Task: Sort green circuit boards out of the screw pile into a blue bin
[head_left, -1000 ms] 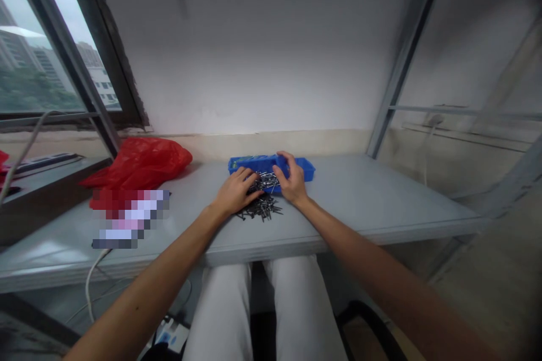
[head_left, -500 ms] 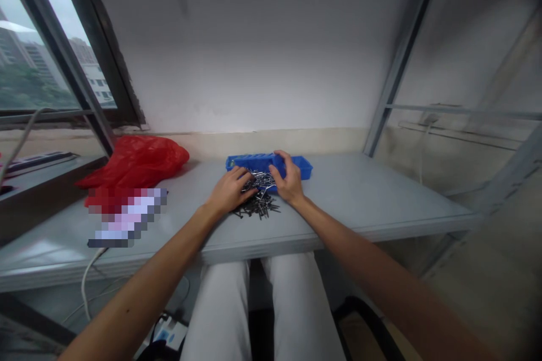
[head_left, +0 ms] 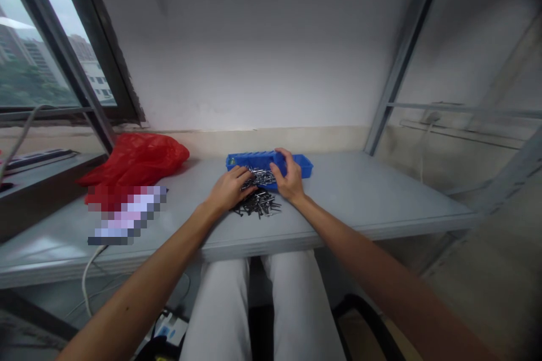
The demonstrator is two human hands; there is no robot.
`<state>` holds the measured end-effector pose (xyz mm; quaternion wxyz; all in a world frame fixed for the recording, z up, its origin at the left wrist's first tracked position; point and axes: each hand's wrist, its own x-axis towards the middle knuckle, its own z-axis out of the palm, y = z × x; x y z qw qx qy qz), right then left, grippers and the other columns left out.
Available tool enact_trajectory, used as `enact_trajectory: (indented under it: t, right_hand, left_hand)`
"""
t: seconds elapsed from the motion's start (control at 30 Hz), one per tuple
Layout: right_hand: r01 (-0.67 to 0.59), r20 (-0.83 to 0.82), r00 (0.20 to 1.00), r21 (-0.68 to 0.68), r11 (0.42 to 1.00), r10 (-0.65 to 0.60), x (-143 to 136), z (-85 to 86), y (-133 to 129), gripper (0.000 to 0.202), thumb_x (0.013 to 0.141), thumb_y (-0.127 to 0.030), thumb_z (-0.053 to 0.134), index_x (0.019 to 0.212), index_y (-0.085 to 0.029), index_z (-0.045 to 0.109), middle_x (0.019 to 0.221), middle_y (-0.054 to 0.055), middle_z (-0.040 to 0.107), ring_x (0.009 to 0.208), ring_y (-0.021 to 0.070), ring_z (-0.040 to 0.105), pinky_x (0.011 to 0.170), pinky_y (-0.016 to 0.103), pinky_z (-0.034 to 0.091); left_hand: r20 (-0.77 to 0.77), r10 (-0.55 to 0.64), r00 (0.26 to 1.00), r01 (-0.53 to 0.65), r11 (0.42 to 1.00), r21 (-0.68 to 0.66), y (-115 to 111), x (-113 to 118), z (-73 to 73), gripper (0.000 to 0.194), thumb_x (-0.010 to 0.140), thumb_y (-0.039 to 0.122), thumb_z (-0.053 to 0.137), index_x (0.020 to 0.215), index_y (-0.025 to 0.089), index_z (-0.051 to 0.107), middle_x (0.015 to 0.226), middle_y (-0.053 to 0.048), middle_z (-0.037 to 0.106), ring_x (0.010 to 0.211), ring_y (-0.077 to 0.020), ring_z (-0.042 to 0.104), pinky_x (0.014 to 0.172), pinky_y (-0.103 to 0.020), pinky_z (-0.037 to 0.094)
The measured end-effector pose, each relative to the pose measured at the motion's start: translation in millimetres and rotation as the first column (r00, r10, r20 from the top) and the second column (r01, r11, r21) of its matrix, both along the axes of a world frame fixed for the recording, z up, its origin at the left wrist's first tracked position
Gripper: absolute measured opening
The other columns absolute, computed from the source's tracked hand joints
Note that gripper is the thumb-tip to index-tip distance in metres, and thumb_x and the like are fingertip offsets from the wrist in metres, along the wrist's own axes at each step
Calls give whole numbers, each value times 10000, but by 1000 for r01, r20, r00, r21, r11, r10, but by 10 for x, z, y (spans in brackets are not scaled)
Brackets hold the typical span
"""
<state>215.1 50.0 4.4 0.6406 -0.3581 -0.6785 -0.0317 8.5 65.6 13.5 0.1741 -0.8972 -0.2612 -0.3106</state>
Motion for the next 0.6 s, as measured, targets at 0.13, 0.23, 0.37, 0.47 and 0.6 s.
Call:
enact_trajectory:
  t: [0.13,0.23,0.37,0.47,0.6]
  right_hand:
    - [-4,-9,1000,11,1000,4,2,-1,8,375,904,-447,514,1235,-270,496,1203,83,635,1082,273,605,954,487,479]
    - [-5,-9,1000,5,1000,5,2,0,7,379,901,-454,516,1236,-277,495,1202,81,636,1080,275,605,954,492,479]
    - [-10,-3,1000,-7,1000,10,3,-1,2,382,903,-453,509,1249,-291,491,1215,78,629,1097,279,598,963,507,472]
    - [-18,-9,1000,-3,1000,18,4,-4,2,383,900,-448,517,1251,-299,491,1215,73,628,1098,277,596,966,508,471]
    - [-18,-8,1000,-3,1000,18,3,-9,-1,374,901,-441,521,1246,-300,494,1208,71,630,1092,274,598,963,506,475]
  left_hand:
    - [6,1,1000,-1,1000,-8,-8,-14,-5,179,904,339,592,947,166,601,919,-75,624,878,-226,571,766,-367,499]
    - [8,-9,1000,9,1000,-13,-5,-34,-19,162,900,326,601,946,171,596,924,-73,626,880,-226,575,765,-370,506]
    - [18,-23,1000,24,999,-22,-7,-53,-34,145,913,328,573,944,189,599,933,-82,626,892,-235,578,762,-384,514]
    - [18,-26,999,27,999,-23,-22,-56,-30,131,919,319,557,928,196,601,926,-82,630,889,-235,582,764,-384,512]
    - [14,-38,999,38,999,-19,-42,-68,-28,130,916,297,544,926,188,614,903,-74,633,870,-220,583,765,-379,509]
